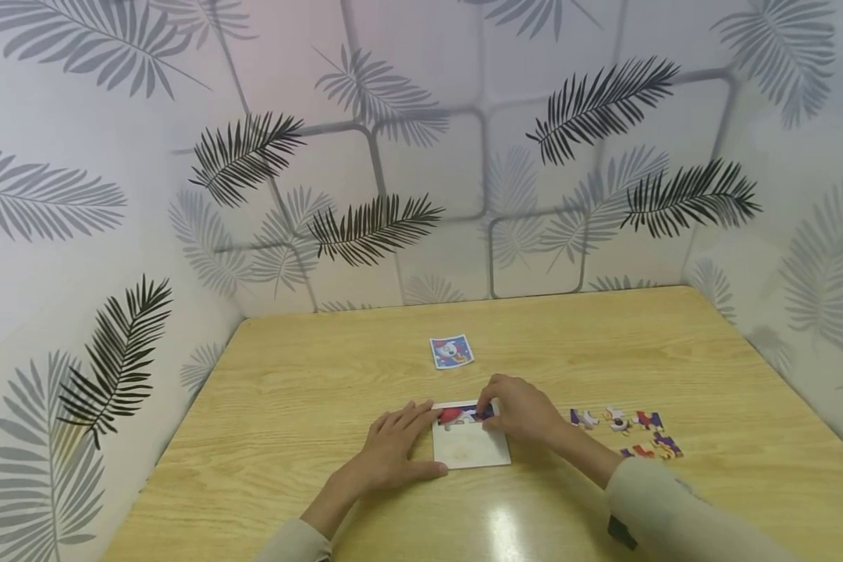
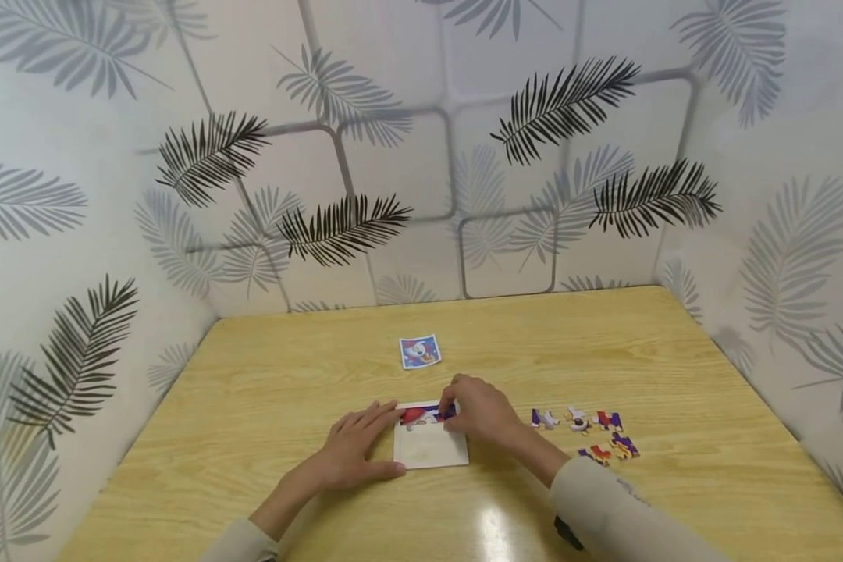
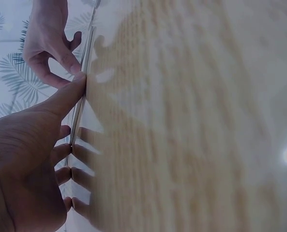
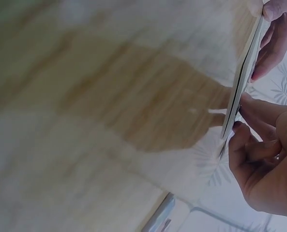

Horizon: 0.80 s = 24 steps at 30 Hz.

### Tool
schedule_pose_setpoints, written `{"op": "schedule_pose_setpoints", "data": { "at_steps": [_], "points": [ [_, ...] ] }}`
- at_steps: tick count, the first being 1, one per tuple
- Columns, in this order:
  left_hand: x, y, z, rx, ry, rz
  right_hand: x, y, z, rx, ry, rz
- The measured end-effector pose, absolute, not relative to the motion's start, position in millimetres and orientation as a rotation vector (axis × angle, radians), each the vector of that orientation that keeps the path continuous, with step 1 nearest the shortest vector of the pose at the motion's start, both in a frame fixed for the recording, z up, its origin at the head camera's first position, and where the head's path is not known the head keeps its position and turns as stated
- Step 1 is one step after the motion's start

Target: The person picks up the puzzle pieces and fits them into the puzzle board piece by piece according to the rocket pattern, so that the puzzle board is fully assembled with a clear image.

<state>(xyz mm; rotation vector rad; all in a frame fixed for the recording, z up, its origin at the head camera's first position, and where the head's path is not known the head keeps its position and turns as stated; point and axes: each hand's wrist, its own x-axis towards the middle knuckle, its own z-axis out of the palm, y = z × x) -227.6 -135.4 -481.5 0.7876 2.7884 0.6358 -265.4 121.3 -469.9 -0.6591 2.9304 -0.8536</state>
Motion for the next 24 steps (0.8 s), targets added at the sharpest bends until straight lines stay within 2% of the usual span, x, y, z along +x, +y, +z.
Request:
{"op": "schedule_pose_setpoints", "data": {
  "at_steps": [11, 24],
  "points": [
    [-227, -136, -481, 0.798, 2.786, 0.655, -262, 122, -469, -0.571, 2.942, -0.865],
    [-228, -135, -484, 0.772, 2.791, 0.627, -260, 153, -470, -0.736, 2.725, -1.137]
  ]
}}
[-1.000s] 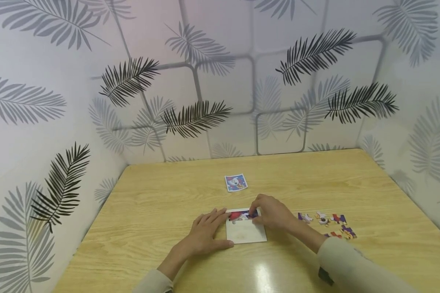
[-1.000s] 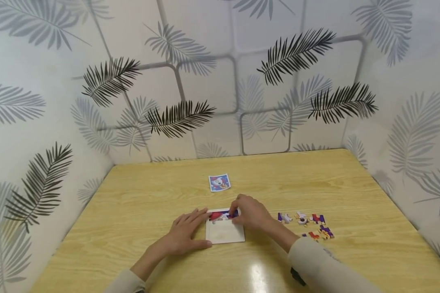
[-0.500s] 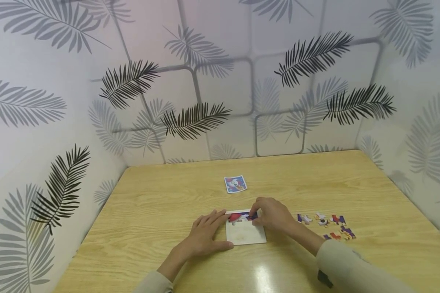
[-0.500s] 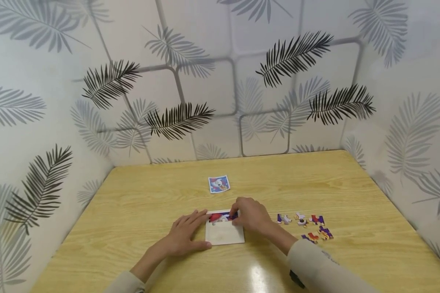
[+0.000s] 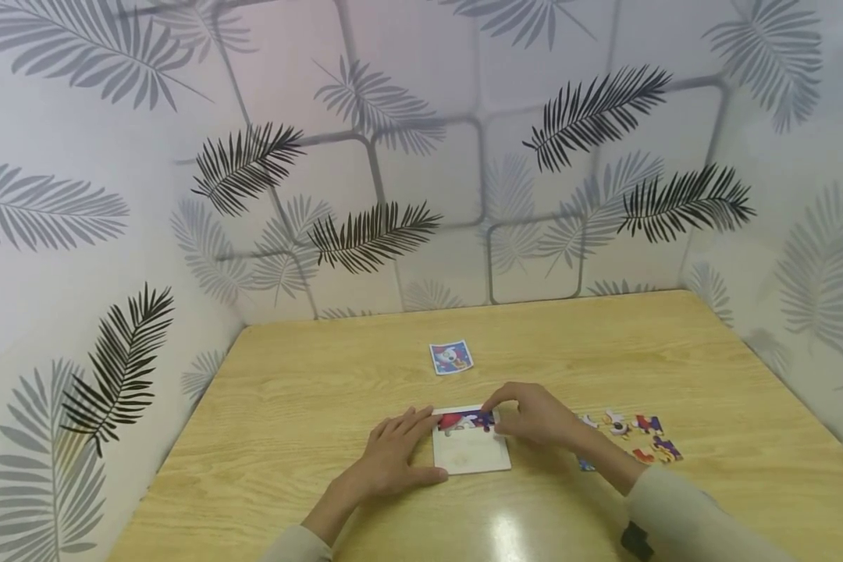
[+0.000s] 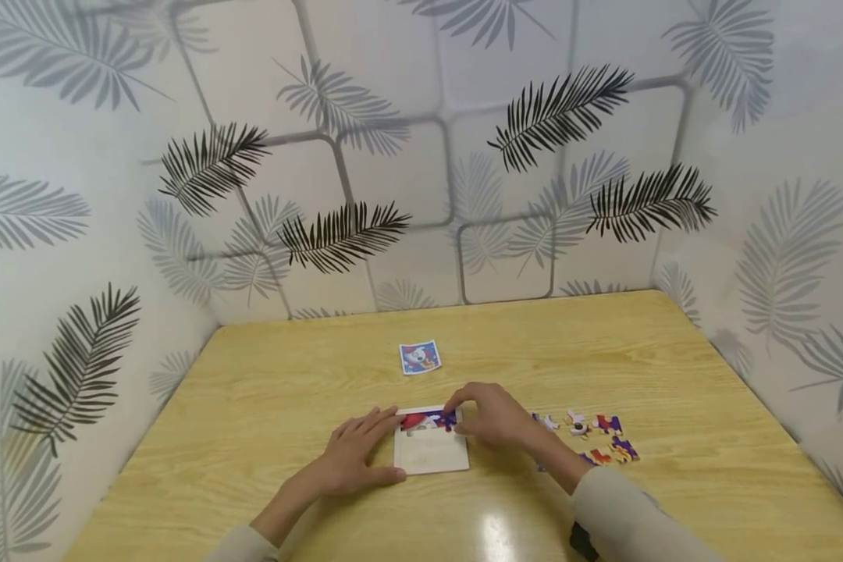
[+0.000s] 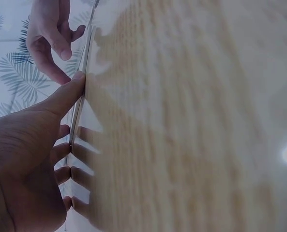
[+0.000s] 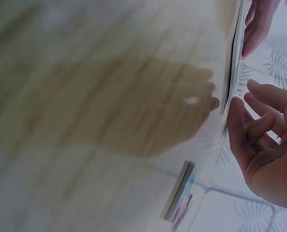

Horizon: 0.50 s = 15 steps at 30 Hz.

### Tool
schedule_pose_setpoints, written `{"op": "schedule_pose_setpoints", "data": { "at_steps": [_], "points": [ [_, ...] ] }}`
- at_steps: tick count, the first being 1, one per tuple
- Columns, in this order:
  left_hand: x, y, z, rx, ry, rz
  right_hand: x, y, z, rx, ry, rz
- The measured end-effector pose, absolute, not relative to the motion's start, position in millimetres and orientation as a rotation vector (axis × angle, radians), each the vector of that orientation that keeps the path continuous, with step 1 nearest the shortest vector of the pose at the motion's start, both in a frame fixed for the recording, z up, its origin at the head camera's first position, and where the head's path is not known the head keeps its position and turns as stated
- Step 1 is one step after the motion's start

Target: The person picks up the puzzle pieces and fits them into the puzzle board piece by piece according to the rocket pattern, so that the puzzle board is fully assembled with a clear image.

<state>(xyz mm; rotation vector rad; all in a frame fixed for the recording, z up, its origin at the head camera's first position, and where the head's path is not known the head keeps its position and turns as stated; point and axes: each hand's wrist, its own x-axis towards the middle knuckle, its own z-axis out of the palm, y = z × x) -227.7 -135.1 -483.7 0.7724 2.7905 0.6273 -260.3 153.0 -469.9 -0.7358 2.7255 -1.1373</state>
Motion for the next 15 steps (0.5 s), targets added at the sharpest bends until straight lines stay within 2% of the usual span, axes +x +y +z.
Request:
{"op": "schedule_pose_setpoints", "data": {
  "at_steps": [15],
  "points": [
    [-231, -139, -498, 0.806, 2.808, 0.689, -252, 194, -462, -0.614, 2.677, -1.213]
  ]
}}
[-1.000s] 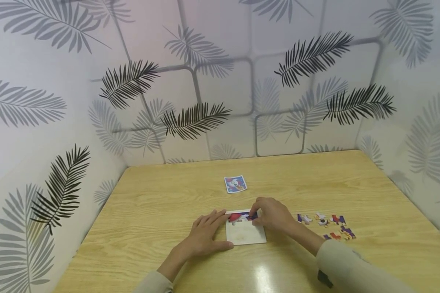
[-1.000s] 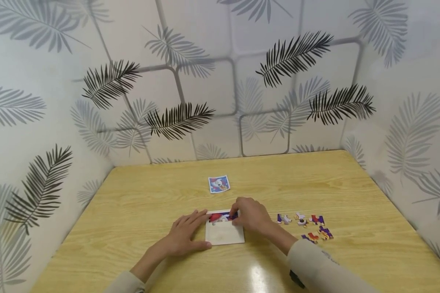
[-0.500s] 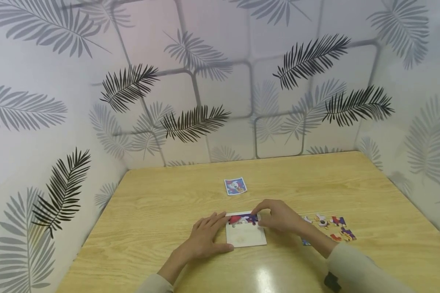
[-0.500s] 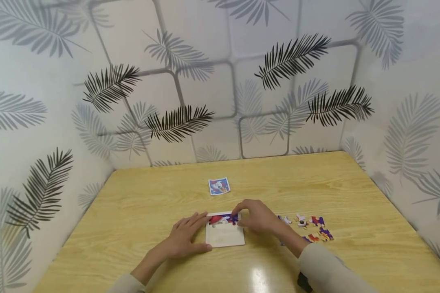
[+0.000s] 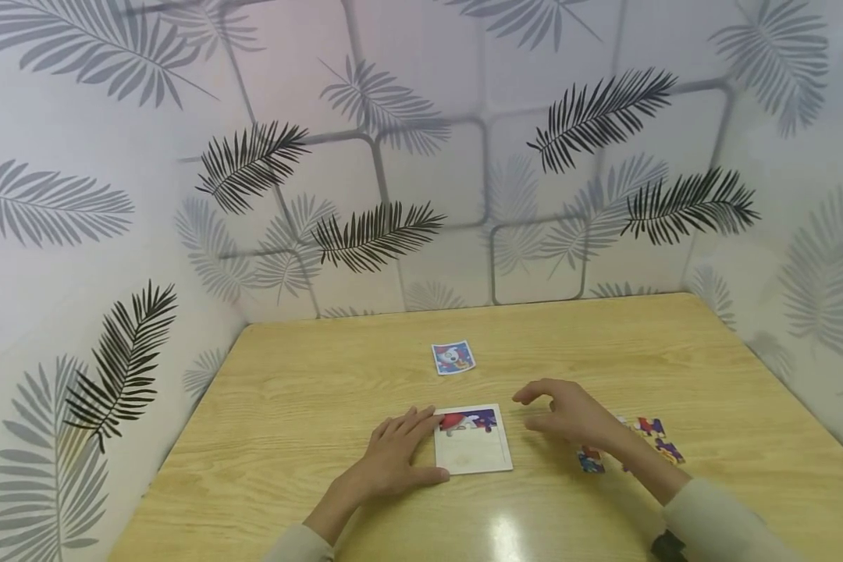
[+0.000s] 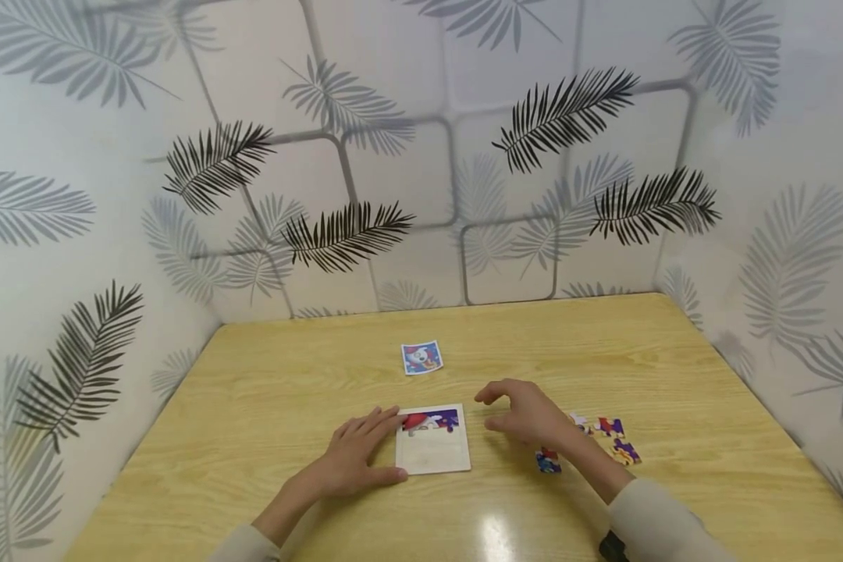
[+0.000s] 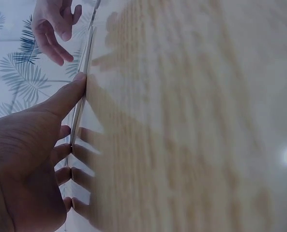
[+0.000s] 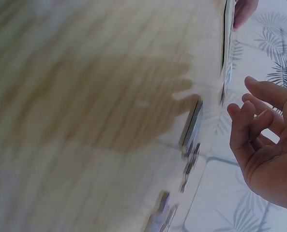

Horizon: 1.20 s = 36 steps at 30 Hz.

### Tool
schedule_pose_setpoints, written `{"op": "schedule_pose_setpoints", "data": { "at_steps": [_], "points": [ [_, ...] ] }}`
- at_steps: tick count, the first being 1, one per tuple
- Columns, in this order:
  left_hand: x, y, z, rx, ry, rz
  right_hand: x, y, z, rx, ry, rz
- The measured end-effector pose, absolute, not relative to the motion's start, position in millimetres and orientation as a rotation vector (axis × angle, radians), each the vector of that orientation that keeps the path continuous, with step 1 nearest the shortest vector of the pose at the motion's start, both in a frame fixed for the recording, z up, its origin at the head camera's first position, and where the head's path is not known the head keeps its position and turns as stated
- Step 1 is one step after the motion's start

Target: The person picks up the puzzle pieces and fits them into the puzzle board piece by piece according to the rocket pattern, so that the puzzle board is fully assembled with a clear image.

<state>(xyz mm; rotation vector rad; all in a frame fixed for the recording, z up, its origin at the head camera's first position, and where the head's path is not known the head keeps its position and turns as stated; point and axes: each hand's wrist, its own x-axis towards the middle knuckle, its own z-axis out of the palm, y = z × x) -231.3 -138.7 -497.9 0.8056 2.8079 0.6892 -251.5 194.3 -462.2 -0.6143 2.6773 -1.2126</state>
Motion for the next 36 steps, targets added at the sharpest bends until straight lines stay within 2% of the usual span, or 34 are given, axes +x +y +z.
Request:
{"op": "schedule_pose_setpoints", "data": {
  "at_steps": [19, 36],
  "points": [
    [-227, -137, -491, 0.786, 2.793, 0.673, -237, 252, -459, -0.599, 2.694, -1.194],
    [-225, -136, -487, 0.808, 2.789, 0.689, -237, 268, -465, -0.57, 2.732, -1.104]
  ]
}}
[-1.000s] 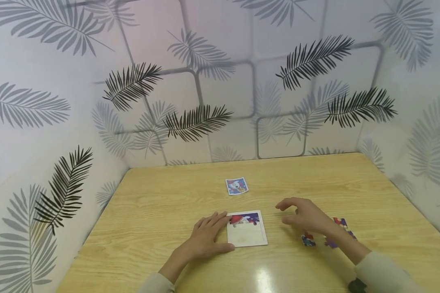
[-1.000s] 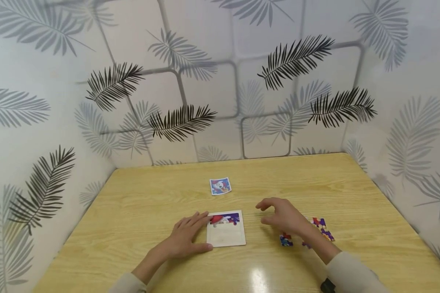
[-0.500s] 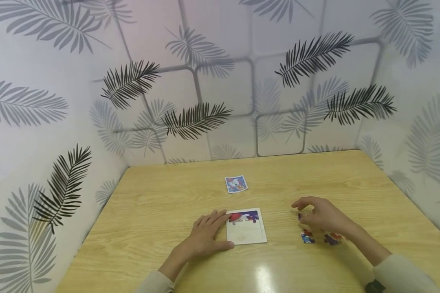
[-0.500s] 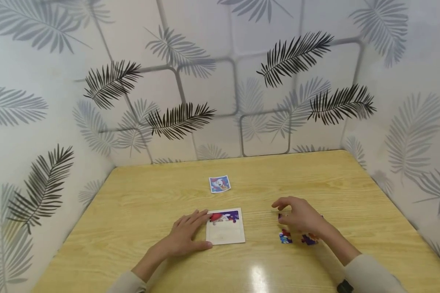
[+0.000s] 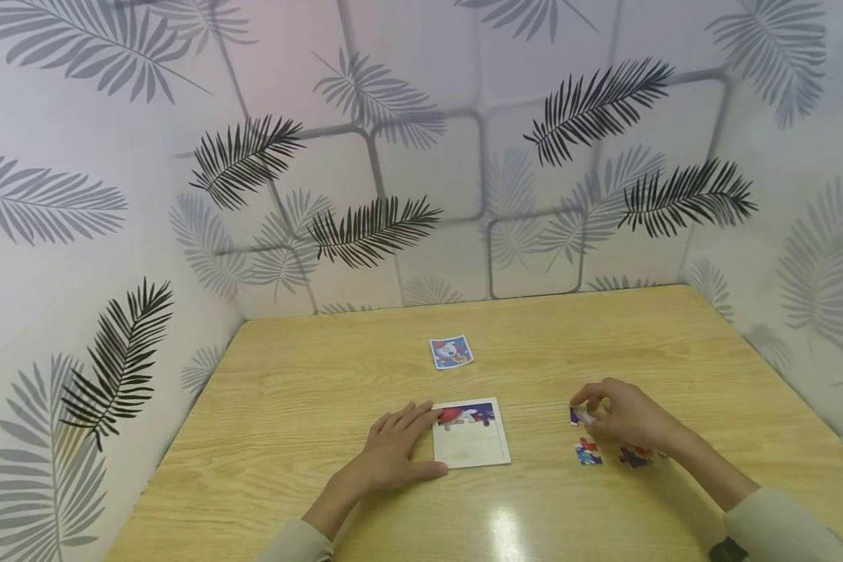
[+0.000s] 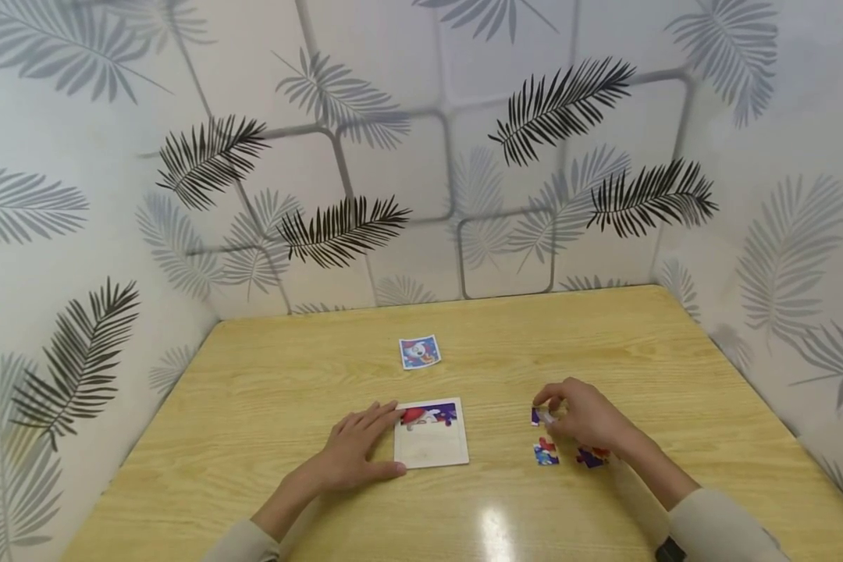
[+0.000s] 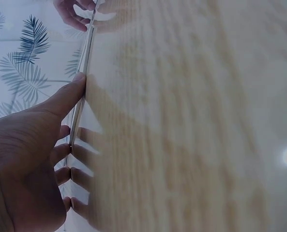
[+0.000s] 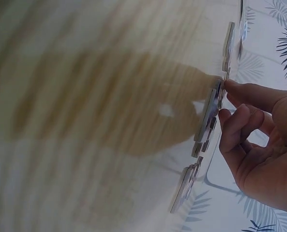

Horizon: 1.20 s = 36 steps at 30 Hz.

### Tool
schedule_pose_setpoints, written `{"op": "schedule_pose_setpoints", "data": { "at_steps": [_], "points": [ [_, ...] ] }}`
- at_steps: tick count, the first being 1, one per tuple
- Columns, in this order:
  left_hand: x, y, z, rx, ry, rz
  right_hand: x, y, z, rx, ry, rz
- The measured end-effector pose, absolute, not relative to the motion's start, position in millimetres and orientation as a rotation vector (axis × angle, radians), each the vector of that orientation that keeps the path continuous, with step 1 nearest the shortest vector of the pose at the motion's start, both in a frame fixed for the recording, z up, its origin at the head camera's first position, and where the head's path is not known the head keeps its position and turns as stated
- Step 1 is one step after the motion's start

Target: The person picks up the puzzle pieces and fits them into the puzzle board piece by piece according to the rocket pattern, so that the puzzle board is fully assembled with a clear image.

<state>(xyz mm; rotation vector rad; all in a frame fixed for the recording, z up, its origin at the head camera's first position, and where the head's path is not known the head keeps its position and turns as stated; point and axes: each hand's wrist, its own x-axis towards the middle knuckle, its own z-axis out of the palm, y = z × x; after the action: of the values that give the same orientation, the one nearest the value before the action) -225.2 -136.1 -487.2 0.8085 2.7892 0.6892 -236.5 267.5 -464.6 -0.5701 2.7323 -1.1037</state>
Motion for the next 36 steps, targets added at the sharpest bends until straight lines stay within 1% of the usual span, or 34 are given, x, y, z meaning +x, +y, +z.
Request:
{"op": "schedule_pose_setpoints", "data": {
  "at_steps": [9, 17, 30, 36],
  "points": [
    [-224, -136, -482, 0.81, 2.779, 0.673, -237, 264, -467, -0.604, 2.81, -1.058],
    [-224, -136, -481, 0.793, 2.778, 0.666, -238, 260, -467, -0.571, 2.85, -0.973],
    [-224, -136, -483, 0.801, 2.772, 0.676, -236, 246, -464, -0.518, 2.788, -1.077],
    [-224, -136, -482, 0.787, 2.781, 0.658, -239, 237, -458, -0.565, 2.822, -1.059]
  ]
}}
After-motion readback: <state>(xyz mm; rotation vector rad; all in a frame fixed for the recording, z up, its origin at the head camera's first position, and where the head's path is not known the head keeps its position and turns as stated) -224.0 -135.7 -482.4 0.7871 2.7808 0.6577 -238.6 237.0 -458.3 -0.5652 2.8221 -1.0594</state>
